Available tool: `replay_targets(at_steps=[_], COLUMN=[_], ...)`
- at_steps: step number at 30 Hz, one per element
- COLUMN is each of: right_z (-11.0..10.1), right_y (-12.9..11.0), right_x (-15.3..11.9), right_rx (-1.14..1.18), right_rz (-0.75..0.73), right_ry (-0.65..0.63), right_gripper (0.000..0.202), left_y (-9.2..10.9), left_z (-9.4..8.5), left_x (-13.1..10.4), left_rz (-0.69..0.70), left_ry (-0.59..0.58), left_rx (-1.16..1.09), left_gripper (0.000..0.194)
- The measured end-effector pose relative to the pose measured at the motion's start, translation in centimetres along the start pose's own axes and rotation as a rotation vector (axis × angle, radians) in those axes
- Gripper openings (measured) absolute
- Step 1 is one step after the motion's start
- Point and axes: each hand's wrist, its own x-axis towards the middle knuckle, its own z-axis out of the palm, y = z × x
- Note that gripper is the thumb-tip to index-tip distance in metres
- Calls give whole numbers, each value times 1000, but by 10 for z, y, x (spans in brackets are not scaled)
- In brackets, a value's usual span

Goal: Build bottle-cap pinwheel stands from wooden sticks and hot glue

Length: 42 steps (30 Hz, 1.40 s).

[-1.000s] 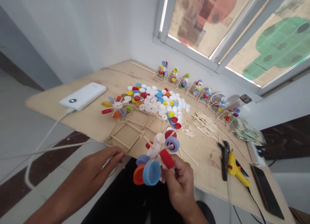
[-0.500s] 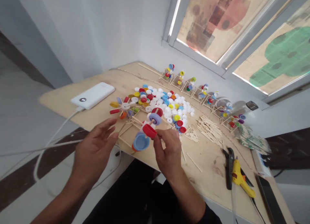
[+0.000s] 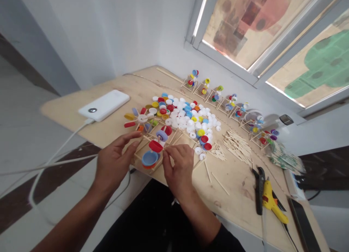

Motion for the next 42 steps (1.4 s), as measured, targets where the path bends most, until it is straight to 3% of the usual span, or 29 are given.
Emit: replay_targets(at_steps=[10, 17, 25, 42], right_z=[8, 11, 12, 10], right_y=[2, 2, 4, 3], right_x=[-2, -2, -3, -6], right_rx=[-76, -82, -77, -72], right_rz=[-9, -3, -21, 6], right_ry=[-27, -38, -14, -58], right_gripper=[15, 14, 13, 10], left_y=[-2, -3, 11, 2], left_z=[0, 1, -2, 0], left_x=[2, 4, 4, 6], left_rz=[-82, -58, -5, 15], left_ry=[-31, -36, -23, -12], left_rx=[-49, -12, 66, 135], left_gripper=[38, 41, 33, 36])
